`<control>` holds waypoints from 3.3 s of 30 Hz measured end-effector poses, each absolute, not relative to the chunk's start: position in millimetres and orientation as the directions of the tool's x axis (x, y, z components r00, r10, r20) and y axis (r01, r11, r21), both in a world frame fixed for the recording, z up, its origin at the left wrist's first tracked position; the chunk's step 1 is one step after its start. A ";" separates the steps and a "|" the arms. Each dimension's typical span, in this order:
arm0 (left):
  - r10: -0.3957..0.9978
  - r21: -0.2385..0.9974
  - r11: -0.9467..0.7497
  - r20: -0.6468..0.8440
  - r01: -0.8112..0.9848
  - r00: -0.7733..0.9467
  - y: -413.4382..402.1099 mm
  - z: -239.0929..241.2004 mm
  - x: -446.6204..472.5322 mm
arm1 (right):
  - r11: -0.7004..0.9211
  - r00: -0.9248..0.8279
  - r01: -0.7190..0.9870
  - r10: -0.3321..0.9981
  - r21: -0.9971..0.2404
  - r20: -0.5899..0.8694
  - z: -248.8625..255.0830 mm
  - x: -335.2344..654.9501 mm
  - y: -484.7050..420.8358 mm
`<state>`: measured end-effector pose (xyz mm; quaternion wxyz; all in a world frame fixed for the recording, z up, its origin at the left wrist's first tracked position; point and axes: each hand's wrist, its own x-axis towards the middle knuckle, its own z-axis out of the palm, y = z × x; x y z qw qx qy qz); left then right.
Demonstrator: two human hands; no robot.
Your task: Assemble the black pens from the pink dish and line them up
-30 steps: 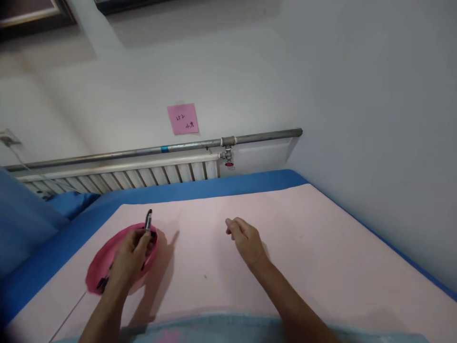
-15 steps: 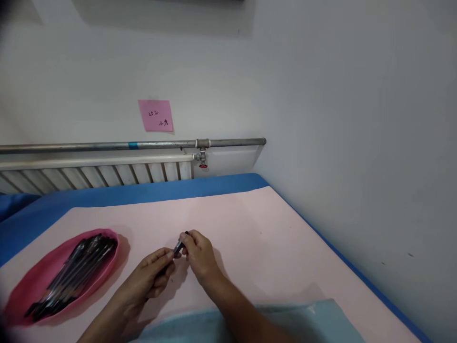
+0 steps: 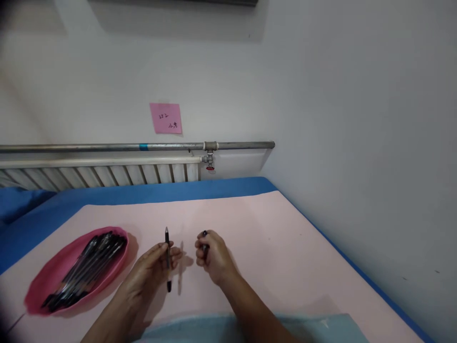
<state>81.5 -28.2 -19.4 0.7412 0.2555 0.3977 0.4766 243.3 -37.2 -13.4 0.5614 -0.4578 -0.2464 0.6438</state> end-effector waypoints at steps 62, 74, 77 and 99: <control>0.959 0.630 0.263 -0.254 -0.730 0.127 -6.6 -5.0 40.8 | -0.532 -0.416 -0.261 0.815 -0.806 -0.403 -10.7 207.0 -60.7; 0.954 0.637 0.274 -0.276 -0.720 0.118 -6.5 -4.7 40.9 | -0.586 -0.447 -0.286 0.782 -0.758 -0.435 -9.2 207.5 -60.6; 0.955 0.641 0.274 -0.271 -0.717 0.123 -6.0 -5.1 41.0 | -0.537 -0.398 -0.259 0.817 -0.803 -0.417 -9.9 206.5 -60.8; 0.954 0.640 0.279 -0.268 -0.716 0.133 -6.8 -7.1 40.5 | -0.462 -0.317 -0.194 0.864 -0.865 -0.391 -11.2 204.0 -61.4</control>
